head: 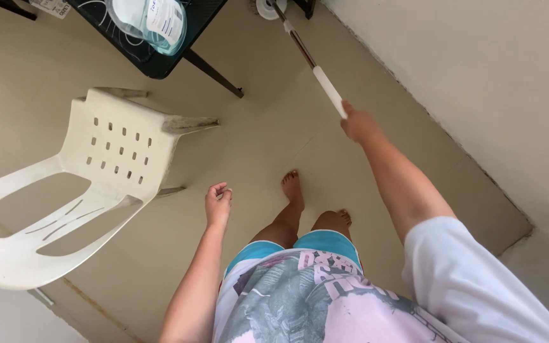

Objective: Mop the tiled floor using a spin mop and cleaning solution.

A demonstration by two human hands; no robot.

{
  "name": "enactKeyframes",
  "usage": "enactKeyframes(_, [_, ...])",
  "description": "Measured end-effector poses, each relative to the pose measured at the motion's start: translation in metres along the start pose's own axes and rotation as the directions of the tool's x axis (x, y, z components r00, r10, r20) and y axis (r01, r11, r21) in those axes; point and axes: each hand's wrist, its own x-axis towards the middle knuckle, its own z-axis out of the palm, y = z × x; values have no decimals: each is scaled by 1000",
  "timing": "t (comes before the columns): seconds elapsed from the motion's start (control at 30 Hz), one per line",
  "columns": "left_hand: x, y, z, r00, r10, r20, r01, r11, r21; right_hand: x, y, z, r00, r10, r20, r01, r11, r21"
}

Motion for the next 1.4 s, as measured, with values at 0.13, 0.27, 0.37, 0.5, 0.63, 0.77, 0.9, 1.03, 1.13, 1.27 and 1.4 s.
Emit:
enactKeyframes(0.13, [8,-12,0,1000,11,18,-10,999,-34,-54,116,65,997,-69,-44,67,996,-54])
enactKeyframes(0.27, [19,-9,9,999,-2,42,3,1000,-11,-218,255,114,999,44,17,-40,980,-196])
enactKeyframes(0.37, [28,-3,22,998,14,65,-21,994,104,-330,326,139,979,171,109,-154,977,-144])
enactKeyframes(0.5, [32,3,37,996,14,84,-10,999,-50,-382,328,149,870,396,293,-328,910,-255])
enactKeyframes(0.63, [25,11,42,992,27,126,-16,996,-89,-318,298,138,940,234,250,-187,963,-196])
enactKeyframes(0.77, [12,15,31,995,7,104,-16,996,90,-188,218,101,981,77,176,-45,983,-180])
enactKeyframes(0.9, [5,-2,15,997,5,80,-1,999,-47,-69,91,65,993,-93,75,100,990,-101])
enactKeyframes(1.03, [-10,-6,5,1000,-7,31,8,1000,-24,-27,-9,37,984,-178,26,180,972,-152])
enactKeyframes(1.13, [-13,-2,3,1000,-13,23,13,1000,21,-49,-11,22,998,-46,53,52,992,-111])
enactKeyframes(1.27, [-2,-2,17,999,-3,45,4,1000,-21,-121,114,56,999,26,27,-25,999,-29])
enactKeyframes(1.4, [15,3,37,994,28,110,-23,999,-42,-255,242,128,980,180,83,-176,983,-51])
